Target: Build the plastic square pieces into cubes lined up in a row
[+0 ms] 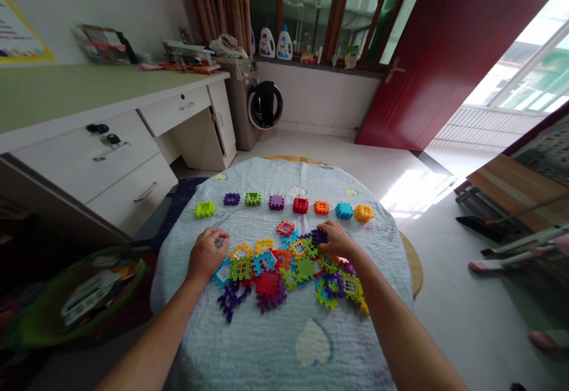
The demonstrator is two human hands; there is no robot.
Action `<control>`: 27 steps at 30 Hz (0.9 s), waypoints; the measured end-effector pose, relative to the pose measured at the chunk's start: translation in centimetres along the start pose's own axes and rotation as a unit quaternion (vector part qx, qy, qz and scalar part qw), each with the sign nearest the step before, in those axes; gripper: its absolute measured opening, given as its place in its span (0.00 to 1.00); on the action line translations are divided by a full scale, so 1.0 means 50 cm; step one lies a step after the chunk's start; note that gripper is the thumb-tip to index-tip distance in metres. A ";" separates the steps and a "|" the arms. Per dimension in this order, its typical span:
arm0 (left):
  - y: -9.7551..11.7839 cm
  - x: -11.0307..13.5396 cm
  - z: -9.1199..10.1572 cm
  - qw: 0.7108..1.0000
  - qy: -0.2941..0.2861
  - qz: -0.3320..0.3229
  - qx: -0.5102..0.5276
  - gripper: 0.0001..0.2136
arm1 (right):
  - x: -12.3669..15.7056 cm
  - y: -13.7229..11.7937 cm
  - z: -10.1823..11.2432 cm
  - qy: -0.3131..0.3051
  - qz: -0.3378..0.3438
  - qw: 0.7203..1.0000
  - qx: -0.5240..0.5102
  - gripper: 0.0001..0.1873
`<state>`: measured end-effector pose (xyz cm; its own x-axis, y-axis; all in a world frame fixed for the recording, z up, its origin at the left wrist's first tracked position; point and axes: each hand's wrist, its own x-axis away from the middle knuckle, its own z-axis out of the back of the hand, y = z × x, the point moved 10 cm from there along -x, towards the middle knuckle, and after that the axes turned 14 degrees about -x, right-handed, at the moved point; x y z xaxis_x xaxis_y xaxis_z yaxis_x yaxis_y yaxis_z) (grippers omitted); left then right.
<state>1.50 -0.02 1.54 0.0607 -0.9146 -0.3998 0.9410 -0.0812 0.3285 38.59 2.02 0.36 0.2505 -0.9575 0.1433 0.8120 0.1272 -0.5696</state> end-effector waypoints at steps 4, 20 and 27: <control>-0.005 -0.003 -0.003 1.000 -0.004 0.004 0.005 0.08 | 0.001 -0.005 -0.009 -0.007 -0.005 1.000 0.006 0.26; 0.143 -0.006 -0.032 0.978 -0.189 -0.030 0.083 0.18 | -0.110 -0.302 -0.129 0.010 0.098 0.995 0.019 0.26; 0.141 -0.037 -0.074 0.974 -0.216 -0.067 -0.016 0.22 | -0.136 -0.314 -0.140 0.012 0.082 0.996 -0.015 0.31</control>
<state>9.25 2.57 1.41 -0.2026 -0.9785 -0.0380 0.9409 -0.2052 0.2695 20.45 4.71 2.67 0.3652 -0.9305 0.0275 0.7453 0.2745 -0.6076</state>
